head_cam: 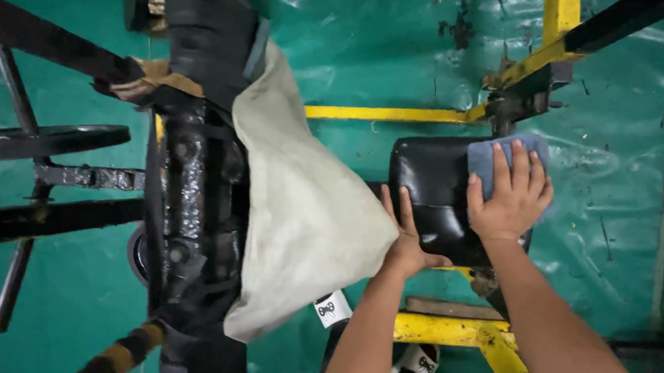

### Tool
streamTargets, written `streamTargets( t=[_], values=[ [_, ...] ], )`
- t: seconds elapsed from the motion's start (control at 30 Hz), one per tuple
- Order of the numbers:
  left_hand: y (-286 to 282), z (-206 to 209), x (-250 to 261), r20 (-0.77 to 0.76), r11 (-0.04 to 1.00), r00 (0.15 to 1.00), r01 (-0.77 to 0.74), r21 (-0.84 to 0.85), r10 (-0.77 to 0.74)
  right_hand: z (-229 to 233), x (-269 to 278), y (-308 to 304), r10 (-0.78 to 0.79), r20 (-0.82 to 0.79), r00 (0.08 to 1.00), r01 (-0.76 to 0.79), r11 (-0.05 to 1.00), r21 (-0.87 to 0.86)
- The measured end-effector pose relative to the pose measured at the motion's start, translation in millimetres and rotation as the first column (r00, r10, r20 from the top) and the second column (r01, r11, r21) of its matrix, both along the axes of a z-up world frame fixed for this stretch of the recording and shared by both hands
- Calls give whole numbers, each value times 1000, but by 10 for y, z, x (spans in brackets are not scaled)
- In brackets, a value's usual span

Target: Cleaning and wiping down various gym machines and weight benches with a cloth.

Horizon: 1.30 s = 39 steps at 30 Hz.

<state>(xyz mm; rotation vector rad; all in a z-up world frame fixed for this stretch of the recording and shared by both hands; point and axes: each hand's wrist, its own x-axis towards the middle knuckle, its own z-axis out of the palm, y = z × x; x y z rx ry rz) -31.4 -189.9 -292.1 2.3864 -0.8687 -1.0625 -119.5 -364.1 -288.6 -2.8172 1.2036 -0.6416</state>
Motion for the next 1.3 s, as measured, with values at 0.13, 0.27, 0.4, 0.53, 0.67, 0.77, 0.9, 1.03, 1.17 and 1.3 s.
streamTargets(
  t=[0.13,0.27,0.4,0.53,0.67,0.77,0.9,1.03,1.17,1.3],
  values=[
    [6,-25,-8,63,995,998,-12,-101,18,-43,-7,-23,-1,1,1000,1,1000,-19],
    [-20,131,31,26,996,998,-58,-74,60,-33,-12,-20,11,22,1000,-10,1000,-18],
    [3,121,11,-87,970,989,-138,-202,122,-13,20,-21,17,22,1000,-17,1000,-5],
    [11,191,28,52,995,996,-63,-71,67,-37,-10,1,10,3,1000,-10,1000,-18],
    [19,174,43,68,989,995,-56,-136,66,31,4,-1,80,-36,996,-80,997,6],
    [29,120,32,107,991,993,-46,-123,59,104,-66,117,178,-50,983,-178,984,-7],
    [43,-23,-2,123,969,988,-57,-241,89,151,-204,373,331,-25,943,-331,944,3],
    [30,-49,-6,142,969,985,-60,-240,96,265,-286,510,466,-59,883,-468,884,-5],
    [5,17,14,173,978,981,-55,-202,91,291,-201,420,530,-45,847,-529,848,37],
    [-28,89,43,70,965,988,-116,-234,136,327,-26,261,580,-75,811,-573,813,101]
  ],
)
